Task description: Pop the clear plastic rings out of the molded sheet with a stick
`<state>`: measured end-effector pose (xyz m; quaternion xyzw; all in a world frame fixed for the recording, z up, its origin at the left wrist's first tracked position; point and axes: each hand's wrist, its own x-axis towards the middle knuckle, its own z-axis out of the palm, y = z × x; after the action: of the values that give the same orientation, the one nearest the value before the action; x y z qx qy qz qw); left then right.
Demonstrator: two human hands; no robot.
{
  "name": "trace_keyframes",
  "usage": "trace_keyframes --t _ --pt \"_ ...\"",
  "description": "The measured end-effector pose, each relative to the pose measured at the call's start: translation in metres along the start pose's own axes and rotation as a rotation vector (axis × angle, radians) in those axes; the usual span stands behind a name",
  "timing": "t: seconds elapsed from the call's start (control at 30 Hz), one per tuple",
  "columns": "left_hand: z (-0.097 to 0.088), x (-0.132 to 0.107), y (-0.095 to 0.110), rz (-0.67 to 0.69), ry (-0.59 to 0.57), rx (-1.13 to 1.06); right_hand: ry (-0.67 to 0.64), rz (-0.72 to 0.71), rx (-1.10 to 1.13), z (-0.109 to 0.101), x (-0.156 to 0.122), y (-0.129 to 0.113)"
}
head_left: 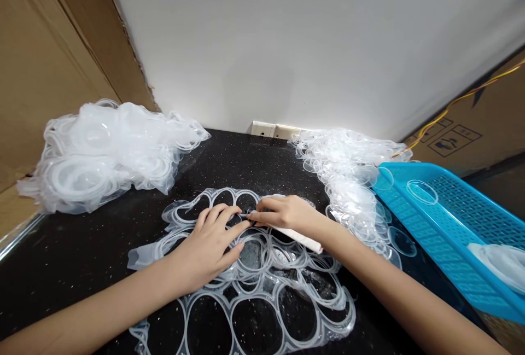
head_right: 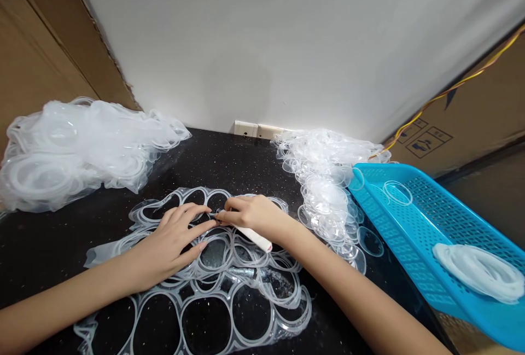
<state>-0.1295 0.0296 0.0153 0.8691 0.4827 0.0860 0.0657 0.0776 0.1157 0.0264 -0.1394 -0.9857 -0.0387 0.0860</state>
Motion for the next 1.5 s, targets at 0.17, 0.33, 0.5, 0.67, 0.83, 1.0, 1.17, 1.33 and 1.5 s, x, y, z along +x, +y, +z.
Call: trace_keyframes --t 0.17,0.33,0.5,0.67,0.83,1.0,1.17,1.33,1.5 --pt "0.006 -0.004 0.0 0.013 0.03 0.048 0.032 0.066 0.051 0.006 0.005 0.002" --pt "0.011 -0.004 0.001 0.005 0.085 0.13 0.044 0.184 0.285 0.002 0.01 0.002" --pt "0.009 0.001 0.0 0.049 0.045 0.167 0.07 0.231 0.377 0.005 0.014 0.002" --pt "0.007 0.003 -0.004 0.036 -0.008 0.125 0.022 0.304 0.131 0.01 0.021 -0.001" --pt "-0.001 0.006 -0.01 -0.025 -0.014 -0.033 0.027 0.37 0.005 0.007 0.027 -0.005" --pt "-0.009 0.01 -0.013 -0.07 -0.013 -0.272 0.108 0.478 0.006 0.008 0.03 0.003" --pt "-0.006 0.01 -0.013 -0.061 -0.034 -0.323 0.17 0.609 -0.037 0.01 0.034 0.019" --pt "-0.002 0.006 -0.012 -0.044 -0.053 -0.325 0.15 0.699 -0.065 0.003 0.036 0.035" --pt "-0.004 0.003 -0.016 -0.026 -0.068 -0.276 0.277 0.771 -0.022 0.002 0.022 0.059"
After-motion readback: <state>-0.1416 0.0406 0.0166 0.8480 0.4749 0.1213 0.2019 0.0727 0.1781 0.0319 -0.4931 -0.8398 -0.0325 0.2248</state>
